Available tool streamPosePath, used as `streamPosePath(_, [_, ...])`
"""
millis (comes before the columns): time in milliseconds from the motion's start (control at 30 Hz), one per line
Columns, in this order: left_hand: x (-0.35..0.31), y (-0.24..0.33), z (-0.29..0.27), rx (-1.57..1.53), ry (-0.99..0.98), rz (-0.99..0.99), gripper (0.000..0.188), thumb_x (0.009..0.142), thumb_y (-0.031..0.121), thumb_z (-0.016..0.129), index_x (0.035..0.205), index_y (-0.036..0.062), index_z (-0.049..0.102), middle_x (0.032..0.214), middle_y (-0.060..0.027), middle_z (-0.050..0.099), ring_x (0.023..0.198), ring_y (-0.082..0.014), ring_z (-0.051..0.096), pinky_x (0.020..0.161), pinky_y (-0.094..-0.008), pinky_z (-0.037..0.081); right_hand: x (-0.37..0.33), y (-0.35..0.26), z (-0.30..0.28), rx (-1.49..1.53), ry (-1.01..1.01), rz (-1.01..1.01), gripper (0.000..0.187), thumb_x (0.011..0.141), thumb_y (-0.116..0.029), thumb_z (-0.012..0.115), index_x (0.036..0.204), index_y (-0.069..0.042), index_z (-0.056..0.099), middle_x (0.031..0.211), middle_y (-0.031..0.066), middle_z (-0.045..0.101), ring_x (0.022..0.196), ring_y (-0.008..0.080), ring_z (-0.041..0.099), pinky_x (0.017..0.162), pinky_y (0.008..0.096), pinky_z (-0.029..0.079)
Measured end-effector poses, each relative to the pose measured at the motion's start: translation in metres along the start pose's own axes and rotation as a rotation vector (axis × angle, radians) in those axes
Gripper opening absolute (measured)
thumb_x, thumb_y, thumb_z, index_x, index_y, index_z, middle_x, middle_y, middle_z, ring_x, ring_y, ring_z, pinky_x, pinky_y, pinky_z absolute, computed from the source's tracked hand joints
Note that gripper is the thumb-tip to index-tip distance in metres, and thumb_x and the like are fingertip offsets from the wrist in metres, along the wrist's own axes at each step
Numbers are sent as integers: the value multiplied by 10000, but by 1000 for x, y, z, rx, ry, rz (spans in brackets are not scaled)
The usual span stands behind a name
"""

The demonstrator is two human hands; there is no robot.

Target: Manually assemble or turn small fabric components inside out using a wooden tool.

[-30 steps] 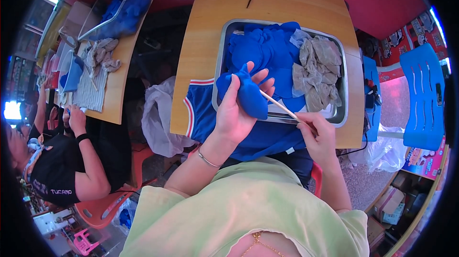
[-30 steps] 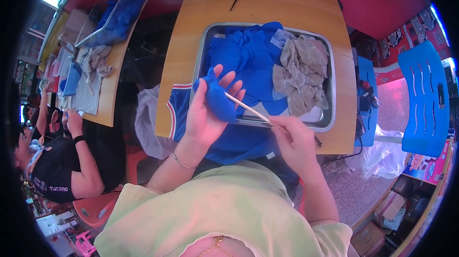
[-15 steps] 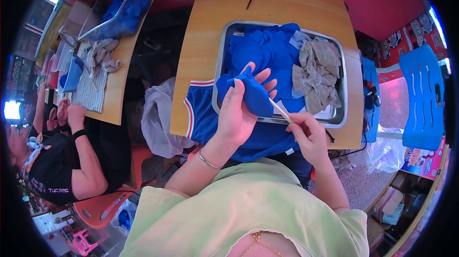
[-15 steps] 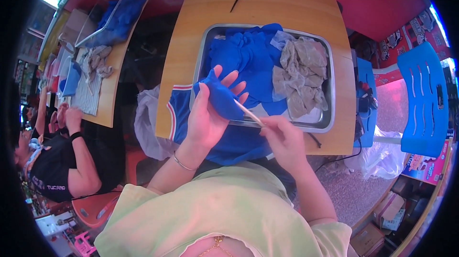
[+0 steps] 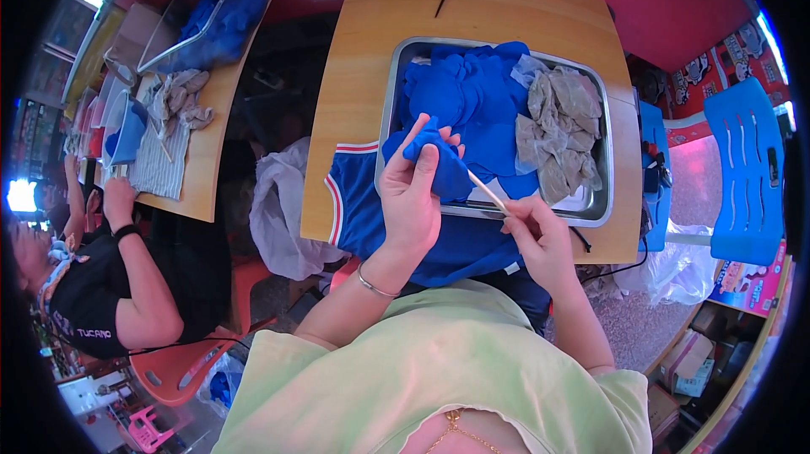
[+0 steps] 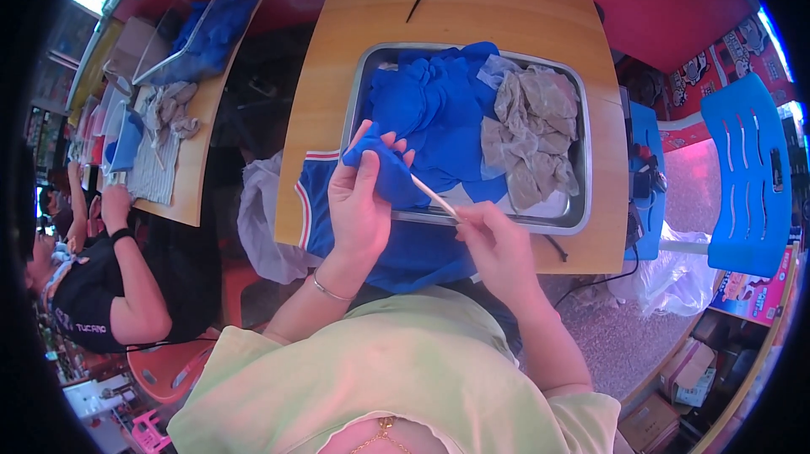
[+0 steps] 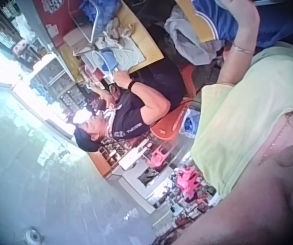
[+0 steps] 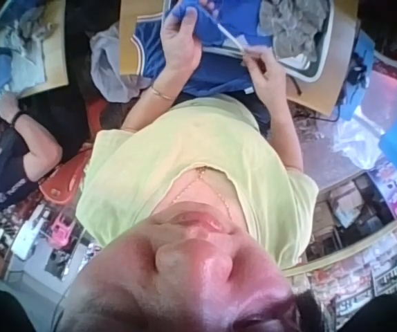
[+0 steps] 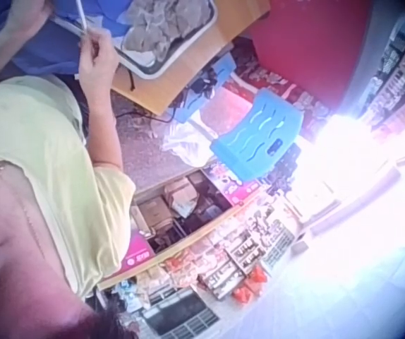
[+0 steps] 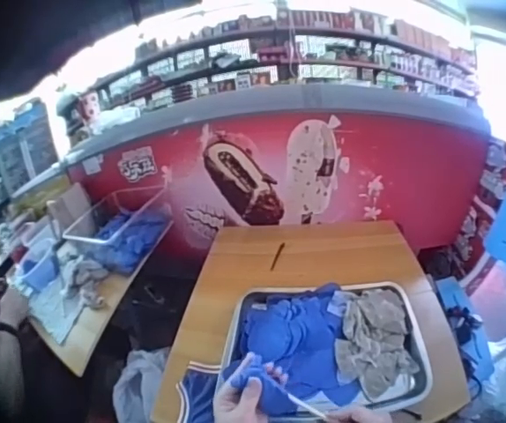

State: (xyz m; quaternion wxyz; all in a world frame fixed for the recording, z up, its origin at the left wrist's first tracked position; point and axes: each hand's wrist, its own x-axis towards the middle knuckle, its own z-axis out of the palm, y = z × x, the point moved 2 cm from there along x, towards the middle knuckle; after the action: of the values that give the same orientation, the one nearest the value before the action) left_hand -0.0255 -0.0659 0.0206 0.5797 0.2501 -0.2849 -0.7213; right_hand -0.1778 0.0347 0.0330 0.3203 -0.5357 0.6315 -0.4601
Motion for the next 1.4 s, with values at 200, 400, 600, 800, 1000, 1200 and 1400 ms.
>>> streamPosePath(200, [4, 1, -4, -32, 36, 45, 195, 904, 103, 585, 1084, 54, 529, 1046, -131, 607, 997, -240, 606, 888, -395, 501, 3, -8, 1, -75, -9, 19, 172, 842, 44, 581, 1009, 4, 588, 818, 104, 641, 722, 159, 623, 657, 265, 486])
streamPosePath(400, [7, 4, -3, -47, -30, 79, 129, 898, 61, 586, 967, 64, 477, 1041, -140, 600, 1014, -262, 599, 926, -396, 471, -1, -1, 9, 160, -77, 217, 136, 861, 24, 568, 994, -1, 575, 809, 89, 638, 704, 146, 614, 621, 266, 477])
streamPosePath(600, [4, 5, -1, 7, -30, 139, 157, 889, 33, 590, 972, 69, 462, 1051, -137, 598, 1023, -267, 598, 937, -391, 462, -2, -4, 9, -27, -26, 12, 137, 897, 1, 528, 1032, -21, 547, 768, 51, 601, 593, 71, 523, 527, 206, 405])
streamPosePath(800, [4, 7, 1, -46, -6, 108, 178, 897, 57, 584, 1038, 58, 476, 1061, -144, 610, 997, -268, 612, 937, -381, 474, -7, -6, 20, 397, -169, 358, 137, 912, -1, 505, 1044, -25, 537, 727, 37, 576, 541, 47, 477, 483, 182, 360])
streamPosePath(1000, [8, 6, -3, -107, 103, -52, 150, 900, 122, 596, 1011, 38, 541, 962, -141, 650, 952, -265, 629, 926, -385, 486, -5, -2, 21, 95, -53, 36, 132, 922, -20, 499, 1051, -23, 530, 714, 31, 558, 524, 45, 448, 457, 188, 336])
streamPosePath(1200, [8, 9, 0, -141, 27, 36, 102, 905, 112, 588, 960, 62, 519, 949, -138, 651, 940, -258, 628, 920, -403, 481, -8, -3, 25, 722, -291, 507, 138, 924, -31, 500, 1061, -27, 522, 731, 40, 561, 514, 50, 429, 447, 193, 324])
streamPosePath(1400, [7, 5, -6, -19, 13, 59, 139, 909, 101, 580, 939, 85, 445, 1010, -140, 634, 936, -250, 626, 909, -404, 482, -10, 2, 26, 340, -142, 229, 137, 932, -69, 509, 1067, -47, 512, 748, 44, 548, 507, 52, 383, 442, 186, 286])
